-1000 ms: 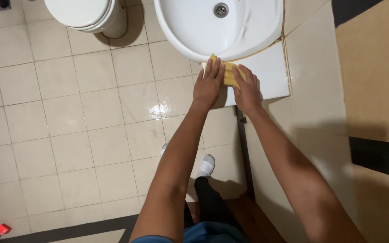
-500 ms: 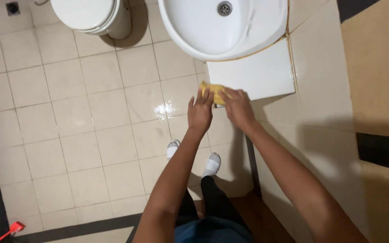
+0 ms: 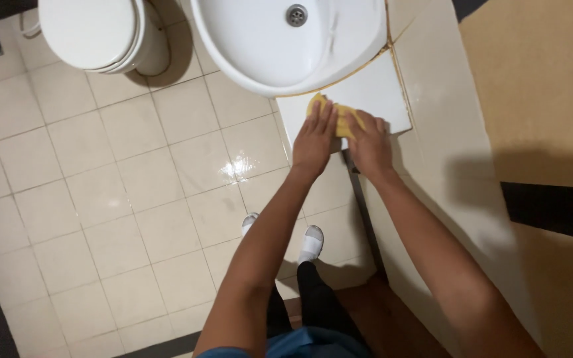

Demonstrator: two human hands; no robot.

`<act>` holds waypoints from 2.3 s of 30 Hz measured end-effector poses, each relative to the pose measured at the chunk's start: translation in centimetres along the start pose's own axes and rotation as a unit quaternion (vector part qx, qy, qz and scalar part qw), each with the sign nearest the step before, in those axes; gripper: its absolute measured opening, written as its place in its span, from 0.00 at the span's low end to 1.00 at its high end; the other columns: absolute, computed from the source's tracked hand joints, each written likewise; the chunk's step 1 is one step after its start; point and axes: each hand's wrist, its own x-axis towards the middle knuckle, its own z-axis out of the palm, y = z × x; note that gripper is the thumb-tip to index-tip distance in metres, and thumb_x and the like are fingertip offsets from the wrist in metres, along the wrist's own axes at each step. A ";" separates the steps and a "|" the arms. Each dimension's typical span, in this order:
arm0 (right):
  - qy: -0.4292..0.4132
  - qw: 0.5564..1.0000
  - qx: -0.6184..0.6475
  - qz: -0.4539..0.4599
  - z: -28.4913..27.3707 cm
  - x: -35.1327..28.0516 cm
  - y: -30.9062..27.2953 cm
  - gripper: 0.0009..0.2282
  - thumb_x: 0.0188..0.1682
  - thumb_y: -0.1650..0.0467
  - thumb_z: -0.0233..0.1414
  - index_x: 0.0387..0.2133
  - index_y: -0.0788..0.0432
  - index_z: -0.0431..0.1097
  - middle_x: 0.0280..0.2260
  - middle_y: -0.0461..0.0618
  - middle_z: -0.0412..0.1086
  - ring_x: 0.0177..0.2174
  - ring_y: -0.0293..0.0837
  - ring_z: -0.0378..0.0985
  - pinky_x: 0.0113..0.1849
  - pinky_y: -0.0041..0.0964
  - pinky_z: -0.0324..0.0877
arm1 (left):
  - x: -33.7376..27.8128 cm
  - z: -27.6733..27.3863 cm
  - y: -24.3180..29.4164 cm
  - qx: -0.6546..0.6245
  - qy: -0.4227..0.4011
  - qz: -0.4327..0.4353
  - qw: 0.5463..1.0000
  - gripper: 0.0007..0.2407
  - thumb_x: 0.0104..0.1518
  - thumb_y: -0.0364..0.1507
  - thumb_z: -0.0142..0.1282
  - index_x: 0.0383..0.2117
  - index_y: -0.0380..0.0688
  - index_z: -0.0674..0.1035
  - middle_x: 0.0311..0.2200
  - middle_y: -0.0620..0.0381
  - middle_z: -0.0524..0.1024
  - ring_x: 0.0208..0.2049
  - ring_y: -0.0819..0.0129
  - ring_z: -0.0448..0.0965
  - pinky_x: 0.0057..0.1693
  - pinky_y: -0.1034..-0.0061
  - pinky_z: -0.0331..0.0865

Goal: The person dispenses hand sanitizer and rubs their hands together, then uses a yellow sponge to wipe the sink basin and surrounding countertop. The person places the sponge back on the sink after wiping.

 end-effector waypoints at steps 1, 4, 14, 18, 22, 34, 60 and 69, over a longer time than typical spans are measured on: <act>0.002 1.000 -0.002 0.005 -0.3 0.1 0.4 0.25 0.46 0.74 0.60 0.60 0.54 0.70 0.60 0.53 0.64 0.53 0.57 0.65 0.56 0.48 0.64 | 1.3 0.3 0.8 -0.001 -0.001 0.005 1.000 0.29 0.61 0.21 0.47 0.72 0.46 0.57 0.75 0.58 0.47 0.75 0.57 0.43 0.74 0.65 0.51; 0.016 0.995 -0.077 0.062 -1.0 0.3 1.6 0.26 0.47 0.75 0.60 0.61 0.58 0.67 0.61 0.55 0.62 0.55 0.59 0.63 0.56 0.52 0.62 | 5.3 1.2 2.7 -0.015 -0.066 0.024 0.997 0.28 0.64 0.26 0.45 0.72 0.47 0.53 0.75 0.59 0.43 0.76 0.59 0.39 0.74 0.66 0.47; 0.058 0.985 -0.133 0.098 1.7 1.8 6.2 0.26 0.57 0.73 0.51 0.70 0.58 0.55 0.72 0.54 0.46 0.69 0.60 0.46 0.63 0.55 0.55 | 16.4 4.7 3.6 0.093 -0.048 0.160 0.982 0.26 0.67 0.29 0.42 0.73 0.54 0.55 0.74 0.69 0.47 0.75 0.66 0.41 0.75 0.69 0.46; 0.045 0.981 -0.132 0.133 2.2 3.7 6.2 0.26 0.57 0.75 0.48 0.70 0.57 0.53 0.73 0.55 0.44 0.69 0.61 0.48 0.64 0.54 0.55 | 18.6 4.6 4.3 0.037 -0.075 0.138 0.987 0.23 0.68 0.35 0.44 0.70 0.53 0.60 0.73 0.68 0.50 0.75 0.67 0.42 0.75 0.69 0.46; 0.060 0.923 0.168 0.341 -0.1 4.9 3.6 0.22 0.64 0.69 0.47 0.71 0.54 0.52 0.68 0.57 0.44 0.66 0.60 0.51 0.62 0.53 0.54 | 19.2 5.2 3.6 0.076 -0.047 0.151 0.984 0.23 0.65 0.33 0.45 0.68 0.53 0.64 0.72 0.68 0.54 0.74 0.68 0.46 0.73 0.71 0.49; 0.150 0.979 0.044 0.133 1.3 -1.0 1.7 0.26 0.50 0.83 0.49 0.65 0.63 0.64 0.66 0.57 0.58 0.59 0.58 0.61 0.59 0.41 0.64 | 12.7 4.1 3.2 0.046 -0.059 0.204 0.976 0.21 0.64 0.27 0.44 0.66 0.50 0.68 0.70 0.65 0.59 0.73 0.67 0.49 0.70 0.71 0.53; 0.034 0.999 0.016 -0.002 3.4 -0.5 -5.3 0.27 0.47 0.82 0.51 0.62 0.53 0.66 0.62 0.53 0.60 0.60 0.56 0.61 0.56 0.47 0.68 | 0.5 -0.2 -5.7 0.005 0.076 0.062 0.995 0.23 0.62 0.21 0.49 0.66 0.45 0.69 0.70 0.58 0.62 0.74 0.59 0.55 0.72 0.66 0.59; 0.050 0.994 -0.056 0.076 -0.4 -1.9 4.0 0.29 0.46 0.82 0.53 0.64 0.53 0.65 0.69 0.59 0.50 0.63 0.64 0.56 0.57 0.49 0.66 | 8.6 3.8 4.1 0.008 -0.038 0.095 0.995 0.28 0.62 0.26 0.47 0.71 0.52 0.59 0.74 0.64 0.49 0.75 0.63 0.42 0.73 0.67 0.53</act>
